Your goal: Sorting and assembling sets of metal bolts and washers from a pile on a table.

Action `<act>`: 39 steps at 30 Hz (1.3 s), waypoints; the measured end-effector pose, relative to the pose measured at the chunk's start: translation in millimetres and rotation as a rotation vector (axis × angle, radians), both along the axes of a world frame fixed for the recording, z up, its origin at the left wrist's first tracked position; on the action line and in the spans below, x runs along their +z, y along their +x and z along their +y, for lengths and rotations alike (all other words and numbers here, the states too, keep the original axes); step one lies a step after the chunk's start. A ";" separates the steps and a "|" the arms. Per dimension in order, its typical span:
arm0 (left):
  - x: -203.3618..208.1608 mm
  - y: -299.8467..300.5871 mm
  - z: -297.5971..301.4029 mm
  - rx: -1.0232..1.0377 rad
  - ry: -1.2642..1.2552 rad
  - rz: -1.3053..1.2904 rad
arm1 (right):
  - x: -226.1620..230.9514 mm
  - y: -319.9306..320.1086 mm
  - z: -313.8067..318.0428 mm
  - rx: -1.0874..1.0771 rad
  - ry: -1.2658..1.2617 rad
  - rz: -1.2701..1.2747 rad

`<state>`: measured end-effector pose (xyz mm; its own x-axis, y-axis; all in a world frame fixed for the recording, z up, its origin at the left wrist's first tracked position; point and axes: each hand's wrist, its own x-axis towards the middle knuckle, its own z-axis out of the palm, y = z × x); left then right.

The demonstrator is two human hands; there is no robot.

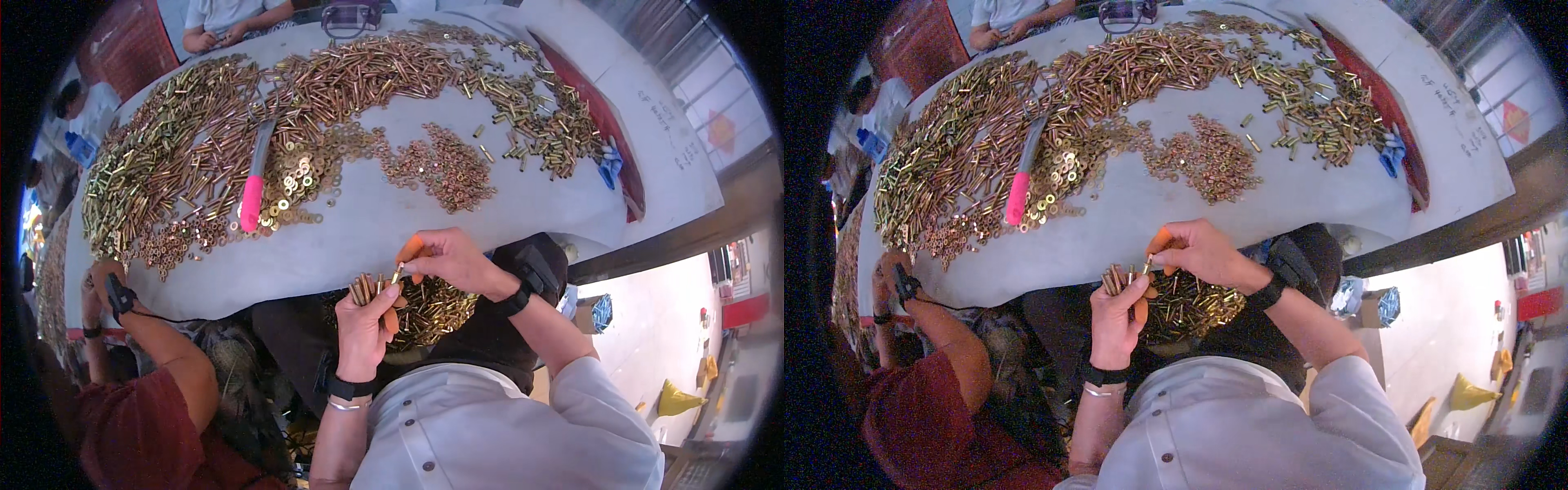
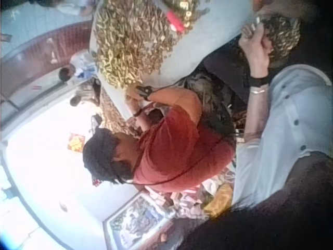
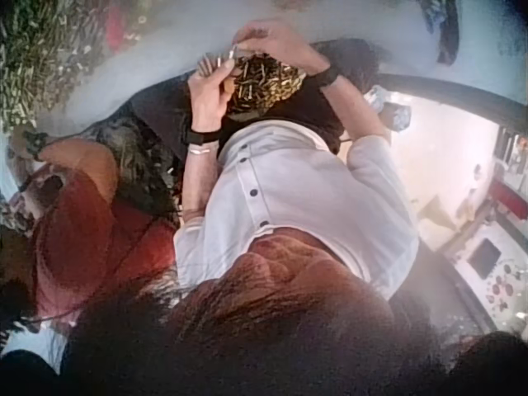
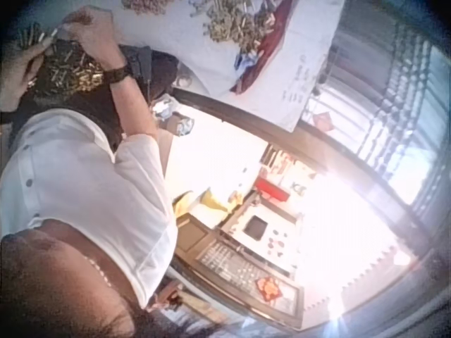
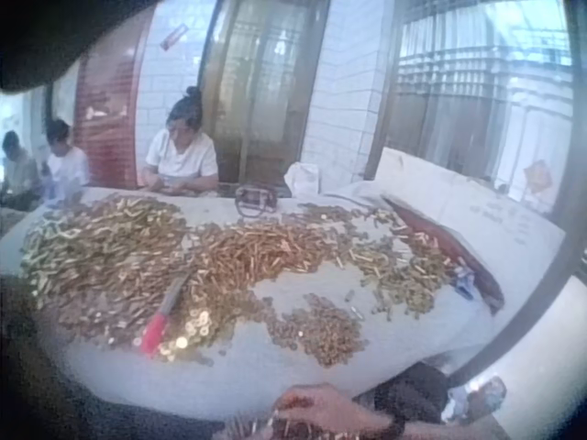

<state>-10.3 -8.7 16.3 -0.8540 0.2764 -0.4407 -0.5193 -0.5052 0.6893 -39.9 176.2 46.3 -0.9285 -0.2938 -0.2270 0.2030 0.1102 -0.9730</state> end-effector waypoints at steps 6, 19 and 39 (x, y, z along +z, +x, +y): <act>5.6 3.2 5.3 -0.030 -0.065 0.042 | 1.9 3.5 5.8 0.027 0.046 -0.017; -0.2 6.6 3.3 -0.094 -0.102 0.077 | 8.2 8.1 4.3 0.120 0.246 -0.242; -5.8 7.5 7.2 -0.112 -0.032 0.005 | -6.4 18.7 9.0 0.016 0.133 0.003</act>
<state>-2.9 -1.5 10.5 -0.8208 0.3560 -0.4466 -0.5677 -0.4222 0.7068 -21.2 185.2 39.9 -0.9246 -0.2759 -0.2625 0.1978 0.2412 -0.9501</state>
